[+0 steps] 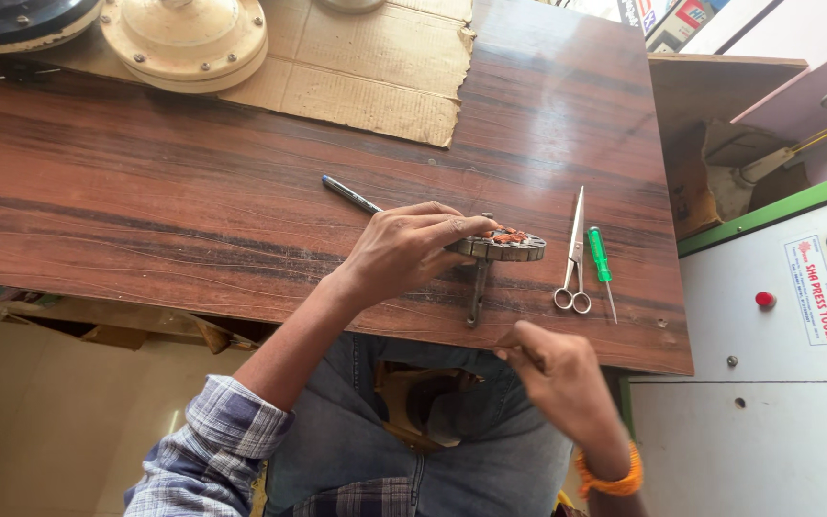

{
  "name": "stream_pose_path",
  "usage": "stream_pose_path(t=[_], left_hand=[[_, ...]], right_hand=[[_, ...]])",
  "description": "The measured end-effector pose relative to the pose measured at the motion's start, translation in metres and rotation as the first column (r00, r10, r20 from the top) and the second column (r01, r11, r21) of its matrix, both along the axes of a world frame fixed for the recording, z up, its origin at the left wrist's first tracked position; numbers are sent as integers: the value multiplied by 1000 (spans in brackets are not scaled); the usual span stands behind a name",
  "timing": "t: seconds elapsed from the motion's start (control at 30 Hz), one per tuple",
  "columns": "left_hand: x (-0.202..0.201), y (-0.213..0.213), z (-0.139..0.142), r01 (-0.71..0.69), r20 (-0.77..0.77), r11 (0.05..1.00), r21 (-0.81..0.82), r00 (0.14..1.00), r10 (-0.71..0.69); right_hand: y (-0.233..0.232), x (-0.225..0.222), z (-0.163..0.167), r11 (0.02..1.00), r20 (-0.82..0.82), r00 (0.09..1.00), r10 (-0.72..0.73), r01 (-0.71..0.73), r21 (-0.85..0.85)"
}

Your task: The person works on an electric motor stator mounted on a shaft fixture at a workbench, pressing and adjusting the copper windings around the laminated core by hand. They rotate the assembly and reposition the wires, continuing to seat the windings in place.

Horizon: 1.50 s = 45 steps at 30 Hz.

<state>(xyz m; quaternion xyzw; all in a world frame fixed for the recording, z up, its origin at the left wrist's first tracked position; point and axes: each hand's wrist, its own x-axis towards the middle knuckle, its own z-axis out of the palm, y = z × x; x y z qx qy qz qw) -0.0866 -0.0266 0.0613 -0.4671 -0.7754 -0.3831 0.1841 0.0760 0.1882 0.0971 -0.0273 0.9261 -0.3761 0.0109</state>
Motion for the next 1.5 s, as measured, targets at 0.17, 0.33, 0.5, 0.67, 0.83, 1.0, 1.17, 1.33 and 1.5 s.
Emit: stream_pose_path(t=[0.17,0.33,0.5,0.67,0.83,1.0,1.17,1.33,1.5], left_hand=[[-7,0,4,-3,-45,999,-47,999,1],[-2,-2,11,-16,-58,994,-110,998,9],[2,-1,22,23,-102,994,-104,994,-34],[3,-7,30,35,-120,995,-96,992,-46],[0,-10,28,55,-75,994,-91,995,-62],[-3,-7,20,35,-40,994,-99,998,-39],[-6,-10,17,38,-21,995,-92,999,-40],[-1,-10,11,-23,-351,991,-130,936,-25],[12,-10,-4,-81,-523,972,-219,851,-47]], right_hand=[[-19,12,-36,994,-363,931,28,14,111],[-6,16,-20,937,-527,828,-192,314,153],[-27,-6,-24,859,-323,825,-464,330,-390],[-74,-38,-49,660,-254,769,-587,272,-701],[-84,-40,-56,660,-303,677,-671,359,-660],[-80,-36,-57,768,-356,714,-603,400,-499],[-79,-33,-60,889,-564,689,-456,375,-262],[-71,-31,-63,912,-622,680,-388,379,-154],[-62,-21,-61,931,-606,721,-337,353,-98]])
